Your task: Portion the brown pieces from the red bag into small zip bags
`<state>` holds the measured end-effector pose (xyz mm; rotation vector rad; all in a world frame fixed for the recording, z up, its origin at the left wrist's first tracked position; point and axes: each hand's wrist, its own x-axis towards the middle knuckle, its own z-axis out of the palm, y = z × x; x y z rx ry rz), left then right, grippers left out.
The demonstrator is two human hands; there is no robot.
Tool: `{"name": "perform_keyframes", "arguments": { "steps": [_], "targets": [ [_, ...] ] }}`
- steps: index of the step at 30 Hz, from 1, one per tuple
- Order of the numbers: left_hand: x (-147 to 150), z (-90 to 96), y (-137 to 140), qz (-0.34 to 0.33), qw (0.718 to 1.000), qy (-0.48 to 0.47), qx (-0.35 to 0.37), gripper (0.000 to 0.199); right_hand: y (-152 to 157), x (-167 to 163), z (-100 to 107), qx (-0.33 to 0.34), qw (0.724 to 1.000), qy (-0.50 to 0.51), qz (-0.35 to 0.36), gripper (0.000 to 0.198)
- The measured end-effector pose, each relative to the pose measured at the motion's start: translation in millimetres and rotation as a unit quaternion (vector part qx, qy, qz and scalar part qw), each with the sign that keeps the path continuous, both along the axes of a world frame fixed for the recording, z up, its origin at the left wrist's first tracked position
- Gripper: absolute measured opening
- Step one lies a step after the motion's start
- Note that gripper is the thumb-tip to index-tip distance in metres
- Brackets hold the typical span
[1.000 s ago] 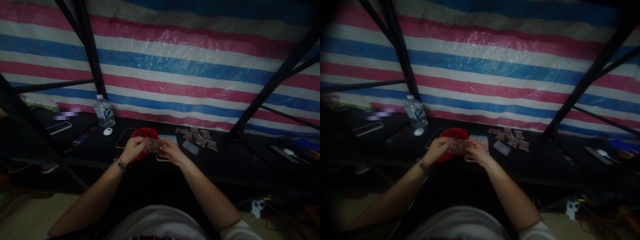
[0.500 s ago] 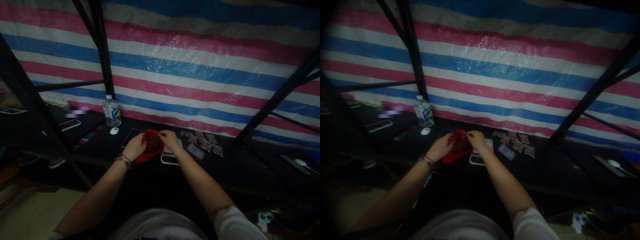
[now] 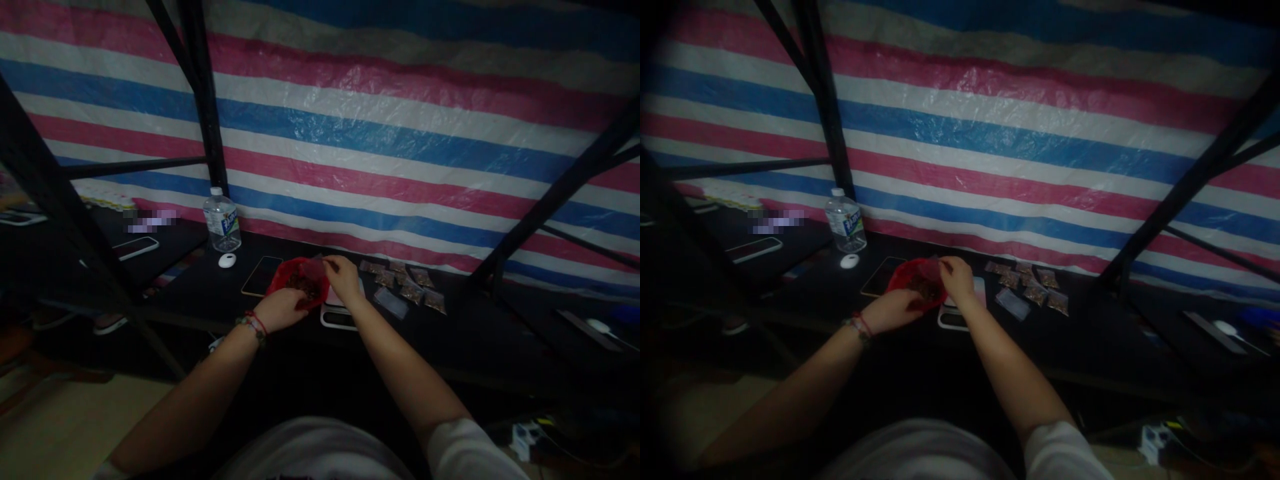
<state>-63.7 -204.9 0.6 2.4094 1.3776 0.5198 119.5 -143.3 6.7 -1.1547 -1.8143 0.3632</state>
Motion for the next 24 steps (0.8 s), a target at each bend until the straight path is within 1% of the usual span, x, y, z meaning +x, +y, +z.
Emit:
{"name": "perform_keyframes", "arguments": {
  "steps": [2, 4, 5, 7, 9, 10, 12, 14, 16, 18, 20, 22, 24],
  "targets": [
    [3.0, -2.4, -0.9, -0.003, 1.0, 0.002, -0.004, 0.019, -2.4, 4.2, -4.9, -0.019, 0.999, 0.027, 0.001, 0.016],
    [5.3, -2.1, -1.1, -0.007, 0.999, -0.032, -0.017, 0.02, -5.4, 9.2, -8.9, -0.058, 0.995, 0.077, 0.009, 0.015],
    [6.2, -1.2, -0.9, -0.001, 0.998, -0.062, -0.025, 0.022, -7.5, 12.0, -10.4, -0.08, 0.989, 0.123, 0.011, 0.016],
    [7.8, 1.5, -0.5, 0.038, 0.989, -0.135, -0.045, 0.026, -14.0, 17.6, -12.0, -0.125, 0.964, 0.235, 0.02, 0.02],
    [10.2, 3.8, 0.0, 0.079, 0.972, -0.212, -0.065, 0.036, -24.2, 22.1, -12.1, -0.162, 0.929, 0.331, 0.037, 0.025],
    [12.0, 4.6, 0.1, 0.084, 0.962, -0.25, -0.076, 0.042, -30.7, 23.6, -11.9, -0.176, 0.914, 0.362, 0.046, 0.027],
    [16.3, 5.2, -0.2, 0.061, 0.938, -0.329, -0.095, 0.048, -44.8, 25.4, -11.3, -0.2, 0.894, 0.395, 0.067, 0.029],
    [20.7, 5.2, -1.5, 0.021, 0.913, -0.392, -0.11, 0.045, -58.0, 27.1, -11.5, -0.219, 0.886, 0.4, 0.085, 0.029],
    [24.0, 5.5, -3.6, 0.005, 0.9, -0.416, -0.127, 0.036, -67.3, 31.1, -12.7, -0.231, 0.889, 0.384, 0.094, 0.031],
    [25.7, 6.5, -6.3, 0.02, 0.902, -0.406, -0.144, 0.029, -72.0, 38.7, -14.6, -0.239, 0.9, 0.354, 0.091, 0.032],
    [27.0, 7.9, -9.2, 0.04, 0.909, -0.387, -0.153, 0.028, -73.7, 48.6, -16.5, -0.242, 0.911, 0.327, 0.072, 0.031],
    [29.4, 8.1, -12.4, 0.048, 0.916, -0.368, -0.155, 0.027, -75.6, 57.9, -17.6, -0.219, 0.923, 0.313, 0.046, 0.03],
    [33.8, 6.1, -16.3, 0.042, 0.927, -0.341, -0.151, 0.027, -80.5, 63.9, -17.6, -0.175, 0.942, 0.284, 0.038, 0.036]
  ]
}}
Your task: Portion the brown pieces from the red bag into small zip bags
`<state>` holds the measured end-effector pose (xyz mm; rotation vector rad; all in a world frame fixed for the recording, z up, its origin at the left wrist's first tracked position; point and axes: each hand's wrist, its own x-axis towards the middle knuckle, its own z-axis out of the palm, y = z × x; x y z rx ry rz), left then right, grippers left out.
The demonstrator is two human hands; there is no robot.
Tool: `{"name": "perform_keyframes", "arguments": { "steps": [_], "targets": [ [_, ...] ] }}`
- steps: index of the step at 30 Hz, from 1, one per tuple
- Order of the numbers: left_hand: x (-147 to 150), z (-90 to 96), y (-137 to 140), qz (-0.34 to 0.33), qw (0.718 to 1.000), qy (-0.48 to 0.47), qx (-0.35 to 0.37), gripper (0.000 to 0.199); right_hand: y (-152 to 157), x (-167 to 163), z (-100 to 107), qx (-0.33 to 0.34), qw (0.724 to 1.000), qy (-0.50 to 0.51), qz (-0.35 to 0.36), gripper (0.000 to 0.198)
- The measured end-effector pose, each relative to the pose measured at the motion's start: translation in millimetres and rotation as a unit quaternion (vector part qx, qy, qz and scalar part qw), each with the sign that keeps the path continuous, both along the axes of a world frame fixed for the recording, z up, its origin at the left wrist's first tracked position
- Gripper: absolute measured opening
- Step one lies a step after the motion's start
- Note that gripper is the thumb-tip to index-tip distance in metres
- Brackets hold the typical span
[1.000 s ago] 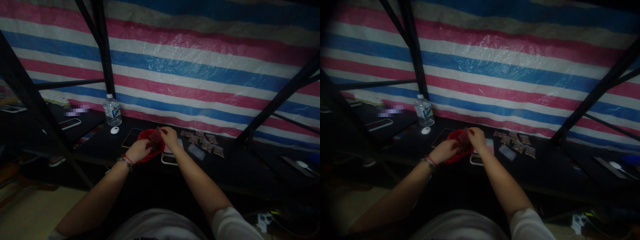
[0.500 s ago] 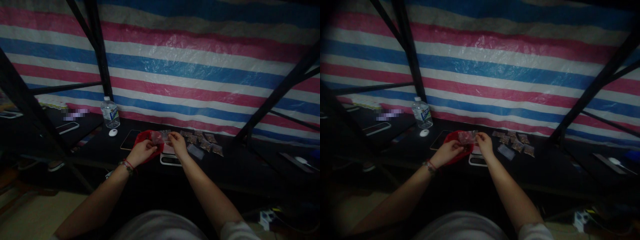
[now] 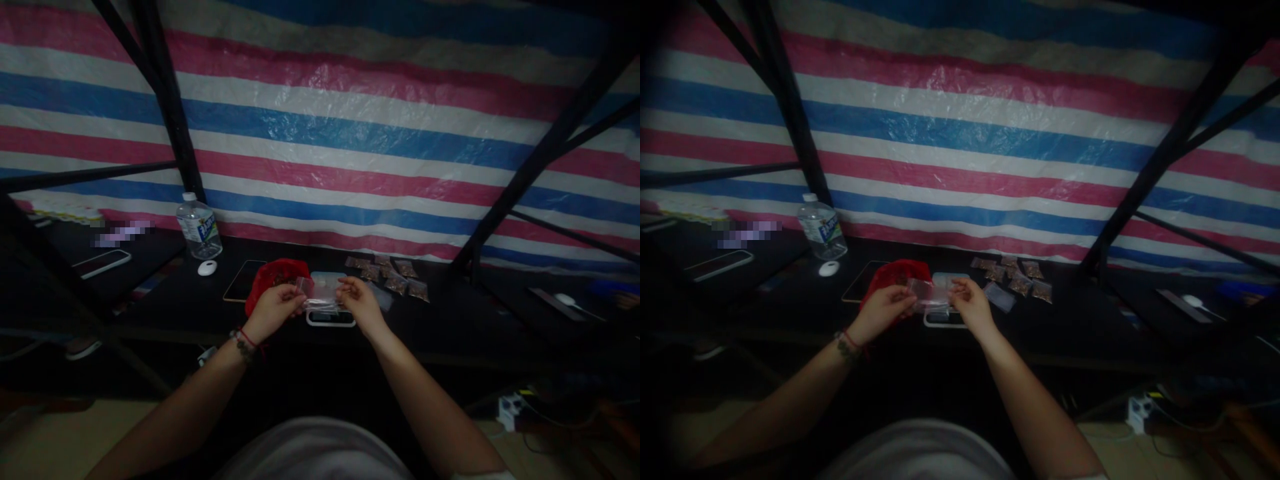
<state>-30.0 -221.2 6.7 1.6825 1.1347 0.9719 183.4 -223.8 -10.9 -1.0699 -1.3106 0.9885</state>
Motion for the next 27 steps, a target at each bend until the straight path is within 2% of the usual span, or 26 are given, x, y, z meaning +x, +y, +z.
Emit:
{"name": "perform_keyframes", "arguments": {
  "steps": [2, 4, 6, 10, 13, 16, 20, 27],
  "targets": [
    [6.1, -3.6, -4.8, -0.025, 0.999, 0.034, 0.017, 0.026, -7.4, 2.8, 1.0, 0.046, 0.997, -0.061, 0.011, 0.041],
    [12.6, -7.1, -9.9, -0.049, 0.996, 0.062, 0.042, 0.026, -13.3, 6.3, 2.2, 0.062, 0.988, -0.135, 0.038, 0.03],
    [17.6, -8.7, -14.3, -0.049, 0.994, 0.068, 0.068, 0.03, -11.6, 16.7, 2.4, 0.06, 0.981, -0.18, 0.034, 0.018],
    [22.0, -7.0, -19.5, -0.034, 0.994, 0.058, 0.09, 0.039, 21.5, 70.0, -7.1, 0.047, 0.976, -0.191, -0.094, 0.027],
    [24.8, -7.3, -23.1, -0.05, 0.992, 0.081, 0.082, 0.032, 54.4, 122.2, -25.9, -0.002, 0.949, -0.275, -0.154, 0.029],
    [30.4, -11.0, -28.0, -0.089, 0.988, 0.103, 0.071, 0.027, 74.3, 158.0, -46.3, -0.086, 0.92, -0.361, -0.127, 0.032],
    [40.4, -16.4, -35.1, -0.138, 0.98, 0.13, 0.058, 0.022, 83.6, 170.6, -57.8, -0.102, 0.871, -0.469, -0.101, 0.043],
    [70.9, -26.2, -44.3, -0.214, 0.963, 0.156, 0.046, 0.023, 86.8, 161.5, -51.8, -0.123, 0.865, -0.486, -0.025, 0.027]
  ]
}}
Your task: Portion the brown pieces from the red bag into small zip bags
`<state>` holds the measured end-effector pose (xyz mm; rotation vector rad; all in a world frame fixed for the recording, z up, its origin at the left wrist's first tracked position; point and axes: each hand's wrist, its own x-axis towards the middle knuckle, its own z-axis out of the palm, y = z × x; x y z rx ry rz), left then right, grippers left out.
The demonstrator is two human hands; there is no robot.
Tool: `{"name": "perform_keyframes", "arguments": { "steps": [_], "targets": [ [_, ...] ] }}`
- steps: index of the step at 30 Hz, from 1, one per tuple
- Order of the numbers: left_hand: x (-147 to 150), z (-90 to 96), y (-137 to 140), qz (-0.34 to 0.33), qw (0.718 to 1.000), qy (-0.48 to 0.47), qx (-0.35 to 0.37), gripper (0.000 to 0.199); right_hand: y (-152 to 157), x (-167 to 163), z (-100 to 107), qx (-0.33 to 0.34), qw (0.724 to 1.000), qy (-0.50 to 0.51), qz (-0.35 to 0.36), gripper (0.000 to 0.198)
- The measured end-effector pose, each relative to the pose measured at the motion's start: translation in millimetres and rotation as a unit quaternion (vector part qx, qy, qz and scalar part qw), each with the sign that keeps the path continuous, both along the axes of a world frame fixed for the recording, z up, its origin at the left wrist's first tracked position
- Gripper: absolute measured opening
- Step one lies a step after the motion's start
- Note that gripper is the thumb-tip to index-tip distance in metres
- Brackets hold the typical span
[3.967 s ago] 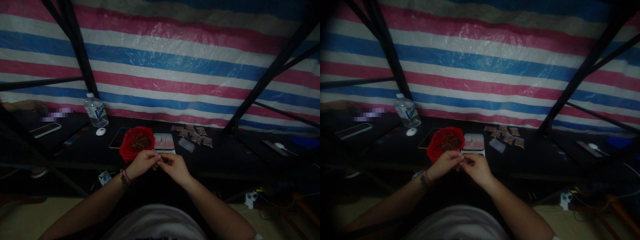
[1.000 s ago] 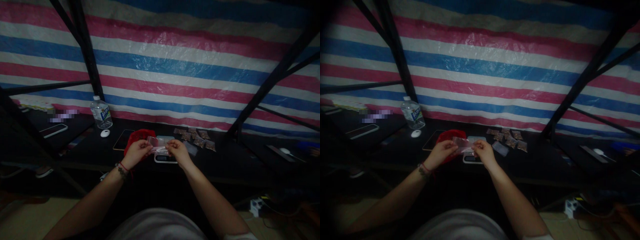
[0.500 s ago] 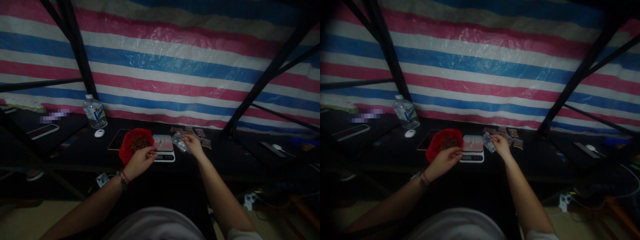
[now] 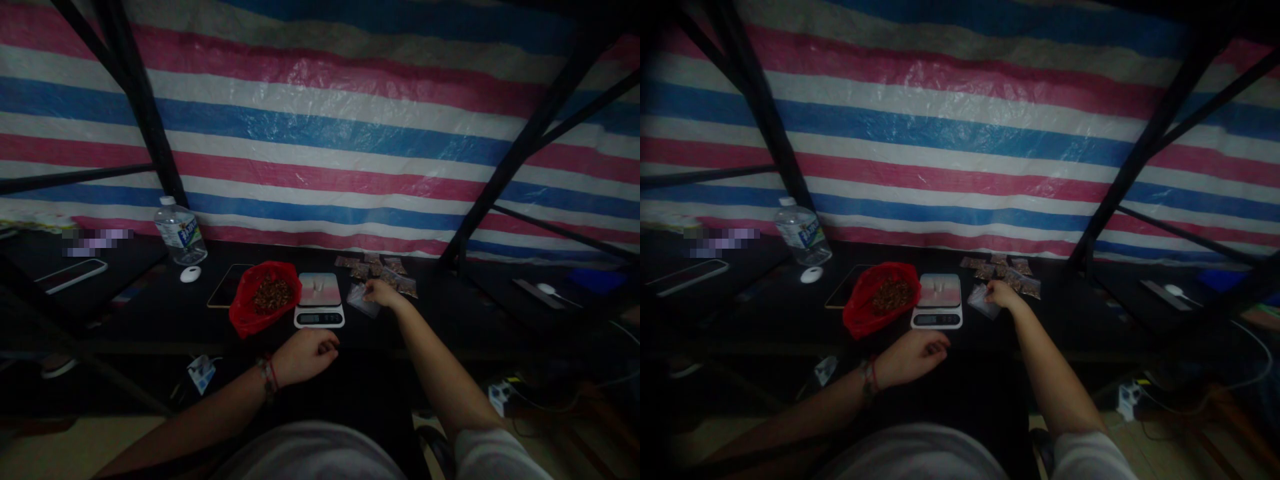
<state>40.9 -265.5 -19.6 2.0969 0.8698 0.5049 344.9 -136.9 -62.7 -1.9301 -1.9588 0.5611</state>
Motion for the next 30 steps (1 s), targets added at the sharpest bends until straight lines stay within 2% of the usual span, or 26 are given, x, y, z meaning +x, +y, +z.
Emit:
{"name": "perform_keyframes", "arguments": {
  "steps": [4, 7, 10, 13, 15, 18, 21, 24, 28, 30],
  "targets": [
    [21.3, -6.9, 11.5, 0.009, 0.999, -0.03, 0.015, 0.034, -15.6, -2.1, 5.0, 0.016, 0.999, 0.031, 0.023, 0.031],
    [38.4, -4.7, 27.8, 0.019, 0.999, -0.035, 0.028, 0.043, -34.2, -1.3, 14.5, 0.012, 0.995, 0.08, 0.066, 0.032],
    [60.7, 3.7, 44.6, 0.007, 0.994, -0.03, 0.101, 0.059, -52.6, -0.4, 28.4, 0.017, 0.988, 0.108, 0.106, 0.034],
    [88.1, 7.2, 59.0, 0.018, 0.985, -0.029, 0.168, 0.077, -67.0, -1.4, 43.3, 0.053, 0.983, 0.101, 0.142, 0.035],
    [105.7, 3.0, 66.7, 0.044, 0.987, -0.019, 0.154, 0.078, -74.2, -1.8, 51.8, 0.068, 0.98, 0.09, 0.162, 0.034],
    [125.8, -10.4, 73.8, 0.077, 0.992, -0.027, 0.101, 0.066, -83.4, 2.4, 58.3, 0.095, 0.982, 0.056, 0.153, 0.032],
    [137.7, -25.0, 74.9, 0.107, 0.99, -0.064, 0.072, 0.06, -93.8, 13.8, 51.4, 0.145, 0.984, 0.029, 0.099, 0.035],
    [144.5, -36.0, 72.0, 0.116, 0.989, -0.091, 0.032, 0.064, -106.1, 26.2, 30.8, 0.172, 0.983, 0.05, 0.046, 0.04],
    [149.0, -46.6, 69.7, 0.109, 0.987, -0.12, -0.011, 0.076, -120.1, 30.7, 0.5, 0.195, 0.976, 0.093, 0.038, 0.045],
    [150.0, -51.2, 70.9, 0.111, 0.984, -0.135, -0.021, 0.081, -124.2, 27.7, -7.5, 0.222, 0.969, 0.099, 0.039, 0.041]
  ]
}}
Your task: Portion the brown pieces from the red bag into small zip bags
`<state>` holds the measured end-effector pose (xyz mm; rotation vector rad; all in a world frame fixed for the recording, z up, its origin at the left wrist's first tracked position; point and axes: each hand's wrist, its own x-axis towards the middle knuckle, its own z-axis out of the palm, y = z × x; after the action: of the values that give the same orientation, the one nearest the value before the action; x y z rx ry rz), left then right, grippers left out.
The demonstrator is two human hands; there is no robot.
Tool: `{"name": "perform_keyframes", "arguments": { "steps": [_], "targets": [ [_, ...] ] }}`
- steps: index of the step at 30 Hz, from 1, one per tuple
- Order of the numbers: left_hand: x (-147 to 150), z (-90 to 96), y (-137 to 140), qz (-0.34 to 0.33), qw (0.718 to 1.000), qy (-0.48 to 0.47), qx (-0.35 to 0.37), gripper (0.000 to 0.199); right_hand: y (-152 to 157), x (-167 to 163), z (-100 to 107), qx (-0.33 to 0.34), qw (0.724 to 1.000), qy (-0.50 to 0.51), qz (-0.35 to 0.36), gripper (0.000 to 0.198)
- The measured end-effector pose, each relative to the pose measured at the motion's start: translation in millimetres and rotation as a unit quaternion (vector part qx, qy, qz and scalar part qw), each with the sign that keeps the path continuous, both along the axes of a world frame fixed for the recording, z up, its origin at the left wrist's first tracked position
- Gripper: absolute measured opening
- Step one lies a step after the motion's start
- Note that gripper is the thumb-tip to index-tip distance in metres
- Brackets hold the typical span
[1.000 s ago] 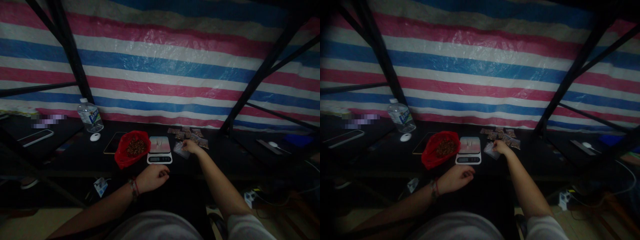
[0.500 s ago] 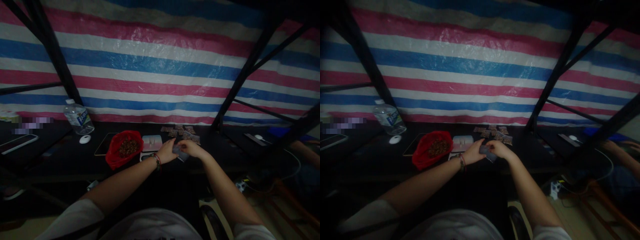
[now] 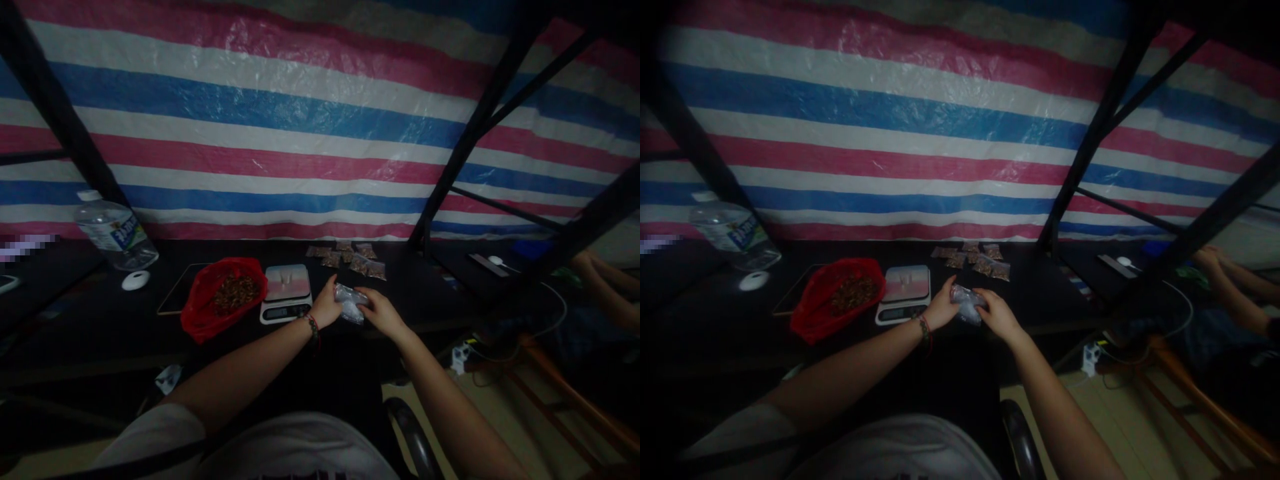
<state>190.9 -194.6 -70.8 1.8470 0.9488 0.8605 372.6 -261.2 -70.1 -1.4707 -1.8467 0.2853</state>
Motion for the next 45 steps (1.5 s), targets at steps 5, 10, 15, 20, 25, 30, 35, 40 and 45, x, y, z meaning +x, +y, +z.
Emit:
{"name": "perform_keyframes", "arguments": {
  "steps": [5, 10, 15, 20, 25, 30, 35, 40, 45],
  "targets": [
    [1.6, -6.2, 4.5, 0.023, 0.999, -0.037, 0.014, 0.073, -4.4, -8.4, 1.2, 0.086, 0.996, 0.0, -0.008, 0.03],
    [2.1, -6.7, 4.0, 0.035, 0.999, -0.023, -0.012, 0.076, -4.1, -9.1, -6.0, 0.071, 0.997, 0.0, -0.018, 0.038],
    [3.2, -6.0, 4.0, 0.025, 0.999, 0.01, -0.018, 0.074, 2.0, -8.8, -19.7, 0.027, 0.998, 0.042, -0.031, 0.039],
    [-1.7, 3.1, 5.6, 0.022, 1.0, 0.022, 0.001, 0.035, 7.6, -1.9, -15.4, -0.013, 0.993, 0.112, -0.047, 0.026],
    [-18.4, 20.3, 10.3, -0.071, 0.997, 0.008, -0.006, 0.024, 7.0, 3.6, -5.8, -0.055, 0.972, 0.227, -0.031, 0.028],
    [-38.2, 41.9, 9.5, -0.089, 0.995, 0.051, 0.001, 0.025, 5.1, -11.7, 10.4, -0.099, 0.963, 0.249, 0.02, 0.029],
    [-104.5, 81.7, -8.1, -0.068, 0.99, 0.108, 0.059, 0.036, 21.0, -15.5, 9.3, -0.092, 0.977, 0.193, -0.027, 0.027],
    [-220.2, 95.8, -46.0, -0.182, 0.906, 0.378, -0.061, 0.036, 40.8, -1.4, -8.2, -0.106, 0.981, 0.017, -0.16, 0.036],
    [-280.7, 53.7, -77.8, -0.137, 0.86, 0.485, -0.082, 0.054, 52.6, 11.4, -8.7, -0.106, 0.961, -0.104, -0.233, 0.038]
  ]
}}
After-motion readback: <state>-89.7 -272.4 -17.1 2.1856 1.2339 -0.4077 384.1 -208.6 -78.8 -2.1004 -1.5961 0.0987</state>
